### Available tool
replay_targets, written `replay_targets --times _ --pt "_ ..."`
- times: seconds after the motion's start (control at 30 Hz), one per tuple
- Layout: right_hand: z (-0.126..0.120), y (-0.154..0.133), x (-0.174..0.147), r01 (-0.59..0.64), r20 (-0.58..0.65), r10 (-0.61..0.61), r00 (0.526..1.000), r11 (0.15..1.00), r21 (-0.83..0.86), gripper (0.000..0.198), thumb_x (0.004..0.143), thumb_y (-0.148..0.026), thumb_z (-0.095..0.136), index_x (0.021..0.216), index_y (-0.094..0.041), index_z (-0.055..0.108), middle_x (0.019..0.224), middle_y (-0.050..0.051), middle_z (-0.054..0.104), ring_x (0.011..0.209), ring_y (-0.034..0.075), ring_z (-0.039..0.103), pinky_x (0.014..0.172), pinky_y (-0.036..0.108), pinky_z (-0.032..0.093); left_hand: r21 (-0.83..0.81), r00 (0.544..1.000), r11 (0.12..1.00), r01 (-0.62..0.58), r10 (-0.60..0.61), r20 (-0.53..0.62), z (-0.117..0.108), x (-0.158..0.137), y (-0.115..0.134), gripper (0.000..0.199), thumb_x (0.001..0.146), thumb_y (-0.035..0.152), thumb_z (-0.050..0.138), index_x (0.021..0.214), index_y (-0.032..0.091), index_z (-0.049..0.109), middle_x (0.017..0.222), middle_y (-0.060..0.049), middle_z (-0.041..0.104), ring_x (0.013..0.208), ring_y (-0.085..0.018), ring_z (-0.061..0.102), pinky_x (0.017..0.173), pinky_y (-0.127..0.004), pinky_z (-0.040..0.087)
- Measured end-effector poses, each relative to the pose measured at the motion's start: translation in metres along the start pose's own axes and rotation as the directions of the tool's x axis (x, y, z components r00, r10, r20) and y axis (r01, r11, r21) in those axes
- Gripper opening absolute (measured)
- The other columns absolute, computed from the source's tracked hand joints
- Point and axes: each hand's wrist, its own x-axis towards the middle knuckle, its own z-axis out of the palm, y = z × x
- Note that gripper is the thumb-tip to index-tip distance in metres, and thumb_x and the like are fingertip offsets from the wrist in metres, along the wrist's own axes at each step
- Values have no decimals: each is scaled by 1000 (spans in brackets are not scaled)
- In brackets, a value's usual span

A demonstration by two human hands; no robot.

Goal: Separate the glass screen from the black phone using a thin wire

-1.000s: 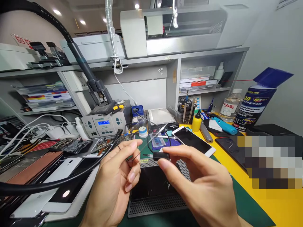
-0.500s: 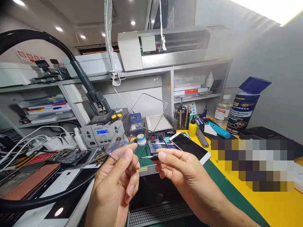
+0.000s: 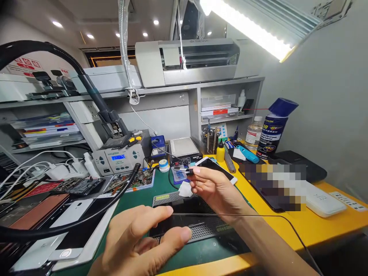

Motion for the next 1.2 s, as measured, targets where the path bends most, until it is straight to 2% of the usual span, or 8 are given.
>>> replay_targets --times 0.03,0.13,0.37,0.6,1.03,1.1,1.17,1.2 --pt "-1 0 0 5 18 -5 1000 1000 -6 19 78 -25 82 93 -14 80 82 4 73 69 10 62 62 18 53 -4 981 985 -170 170 94 -3 -1 -5 29 85 13 72 101 36 79 90 1 73 68 -12 65 63 -23 52" --pt "-3 0 -1 36 77 -34 996 999 -33 23 74 -24 83 93 -12 80 81 4 72 69 11 60 62 19 52 -8 947 967 -253 250 204 -10 -6 -18 33 87 11 68 111 33 75 101 -1 67 73 -11 63 58 -23 49" --pt "-8 -5 -6 74 184 -48 982 988 -135 18 78 -24 78 93 -15 81 79 2 70 66 10 60 62 22 50 -112 941 980 -162 188 282 -10 -11 -21 28 92 14 65 111 32 75 101 -2 62 71 -10 59 56 -23 48" --pt "-8 -8 -9 32 199 11 980 976 -213 21 73 -23 79 92 -14 81 73 3 70 62 12 61 65 25 51 -115 946 991 75 -34 322 -7 -12 -10 31 88 18 74 113 36 71 94 2 62 73 -11 61 64 -27 50" --pt "-3 -7 -11 4 137 28 990 973 -231 22 72 -24 81 92 -15 81 74 2 71 63 11 62 64 22 52 -137 936 989 -48 92 339 -7 -19 -18 31 91 16 67 114 35 74 96 -1 67 73 -11 60 64 -27 48" --pt "-2 -7 -7 23 58 -13 998 983 -181 22 73 -24 81 93 -15 80 75 2 71 64 10 62 62 20 53 -146 946 989 38 11 324 -4 -21 -15 34 92 13 64 113 37 75 99 -2 68 73 -12 60 67 -28 49" --pt "-3 -7 -2 38 -77 -47 996 993 -107 21 74 -24 81 93 -16 79 77 1 70 66 10 62 60 19 53 -227 934 932 282 -213 286 -1 -19 -11 35 92 14 64 112 39 76 100 -2 68 69 -11 57 64 -27 49" --pt "-4 -7 1 41 -143 -52 988 996 -76 20 74 -24 82 93 -17 79 79 1 71 68 10 63 60 18 54 -330 899 844 422 -344 271 1 -17 -10 32 91 15 66 111 37 76 97 -2 68 65 -10 57 59 -25 47"
